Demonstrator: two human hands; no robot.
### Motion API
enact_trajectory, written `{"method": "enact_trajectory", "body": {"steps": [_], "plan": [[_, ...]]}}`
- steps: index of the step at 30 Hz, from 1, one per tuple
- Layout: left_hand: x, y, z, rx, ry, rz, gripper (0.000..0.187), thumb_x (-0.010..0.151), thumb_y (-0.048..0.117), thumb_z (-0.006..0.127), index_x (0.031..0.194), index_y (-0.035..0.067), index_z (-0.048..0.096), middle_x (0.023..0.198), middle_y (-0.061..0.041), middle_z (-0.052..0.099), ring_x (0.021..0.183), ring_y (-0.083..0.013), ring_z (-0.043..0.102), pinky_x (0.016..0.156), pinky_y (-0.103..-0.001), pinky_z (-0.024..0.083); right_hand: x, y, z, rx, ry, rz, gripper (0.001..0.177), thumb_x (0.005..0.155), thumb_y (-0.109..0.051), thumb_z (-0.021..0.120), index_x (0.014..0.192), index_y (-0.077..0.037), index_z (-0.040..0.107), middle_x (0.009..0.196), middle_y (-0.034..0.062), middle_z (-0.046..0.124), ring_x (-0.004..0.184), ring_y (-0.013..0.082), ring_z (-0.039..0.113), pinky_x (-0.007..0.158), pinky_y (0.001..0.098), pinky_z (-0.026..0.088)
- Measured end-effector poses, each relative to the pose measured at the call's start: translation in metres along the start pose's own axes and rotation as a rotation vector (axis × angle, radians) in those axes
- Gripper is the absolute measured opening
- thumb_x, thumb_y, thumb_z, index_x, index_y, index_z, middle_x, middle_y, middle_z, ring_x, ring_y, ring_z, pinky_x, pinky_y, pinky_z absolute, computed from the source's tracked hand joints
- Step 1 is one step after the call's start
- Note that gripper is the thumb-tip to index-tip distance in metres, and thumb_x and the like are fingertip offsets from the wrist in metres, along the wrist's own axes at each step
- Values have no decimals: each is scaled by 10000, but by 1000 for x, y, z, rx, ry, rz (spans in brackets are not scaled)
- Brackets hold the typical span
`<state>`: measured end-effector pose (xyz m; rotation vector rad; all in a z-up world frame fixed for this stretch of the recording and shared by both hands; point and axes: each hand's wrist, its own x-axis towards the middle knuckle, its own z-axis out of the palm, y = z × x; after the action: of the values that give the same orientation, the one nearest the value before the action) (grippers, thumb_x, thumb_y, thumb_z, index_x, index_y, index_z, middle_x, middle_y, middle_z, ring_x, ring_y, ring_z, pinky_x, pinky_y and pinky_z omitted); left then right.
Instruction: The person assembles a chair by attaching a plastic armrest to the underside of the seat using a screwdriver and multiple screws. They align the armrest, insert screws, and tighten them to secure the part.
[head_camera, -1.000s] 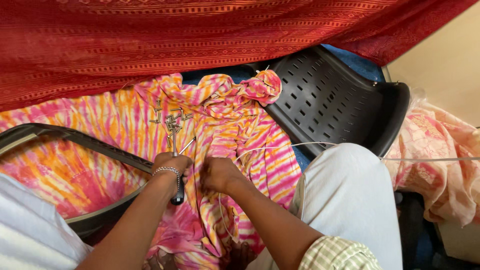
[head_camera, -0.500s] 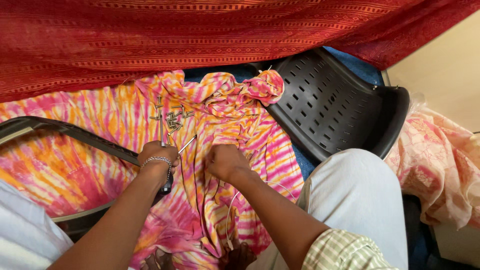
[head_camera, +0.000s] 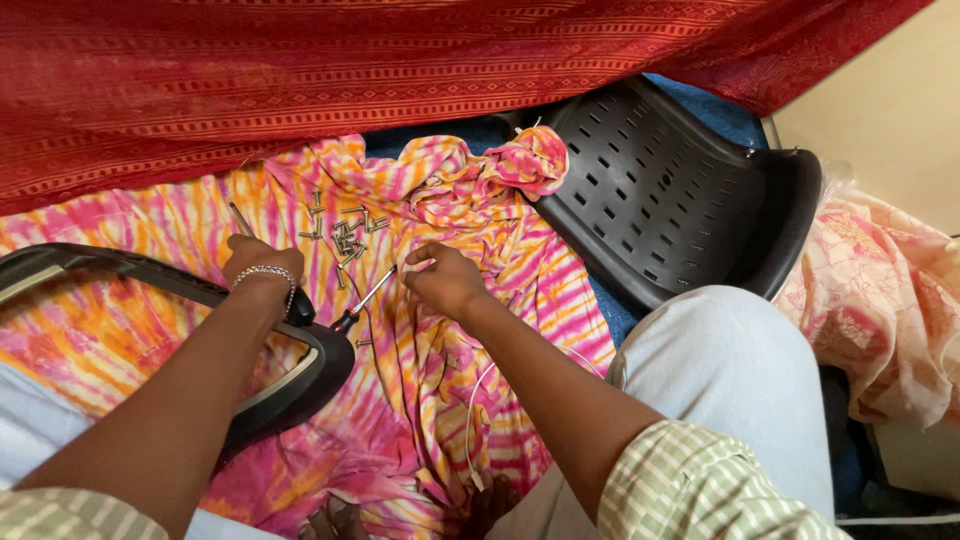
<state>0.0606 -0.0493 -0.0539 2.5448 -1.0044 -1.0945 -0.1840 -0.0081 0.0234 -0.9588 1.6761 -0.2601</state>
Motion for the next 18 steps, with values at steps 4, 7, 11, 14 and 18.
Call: {"method": "enact_trajectory", "body": {"steps": [4, 7, 11, 14, 18], "plan": [[39, -12, 12, 180, 22, 15, 900, 741, 194, 798, 1434, -62, 285, 1273, -407, 457, 1082, -491, 619, 881, -476, 545, 12, -2, -1, 30, -2, -57, 463, 842, -217, 734, 1277, -111, 615, 997, 79, 746, 827, 160, 731, 709, 329, 625], [47, -14, 15, 451, -25, 111, 932, 744, 256, 814, 1448, -114, 330, 1258, -390, 507, 1170, -496, 551, 971, -471, 517, 22, -2, -1, 95, -20, -65, 518, 848, -207, 734, 1332, -105, 580, 1086, 99, 708, 883, 191, 725, 727, 339, 636], [21, -5, 5, 383, 0, 125, 738, 756, 149, 786, 1389, -31, 452, 1445, -358, 313, 1219, -542, 476, 983, -495, 511, 33, -4, -2, 83, -20, -69, 563, 846, -222, 738, 1369, -127, 554, 1173, 75, 667, 988, 159, 686, 727, 348, 643], [-2, -2, -3, 537, 7, 327, 575, 803, 147, 784, 1318, 12, 566, 1512, -316, 324, 1336, -476, 413, 993, -496, 507, 39, -3, -3, 157, -52, -78, 553, 852, -200, 721, 1370, -114, 547, 1153, 83, 663, 960, 188, 679, 717, 366, 635], [-4, 1, 9, 473, 83, 888, 512, 765, 114, 773, 1251, 51, 626, 1372, -212, 553, 1302, -391, 513, 1119, -539, 412, 41, 3, 1, 163, -49, -57, 541, 868, -187, 705, 1377, -112, 534, 1144, 64, 650, 940, 171, 678, 708, 364, 636]]}}
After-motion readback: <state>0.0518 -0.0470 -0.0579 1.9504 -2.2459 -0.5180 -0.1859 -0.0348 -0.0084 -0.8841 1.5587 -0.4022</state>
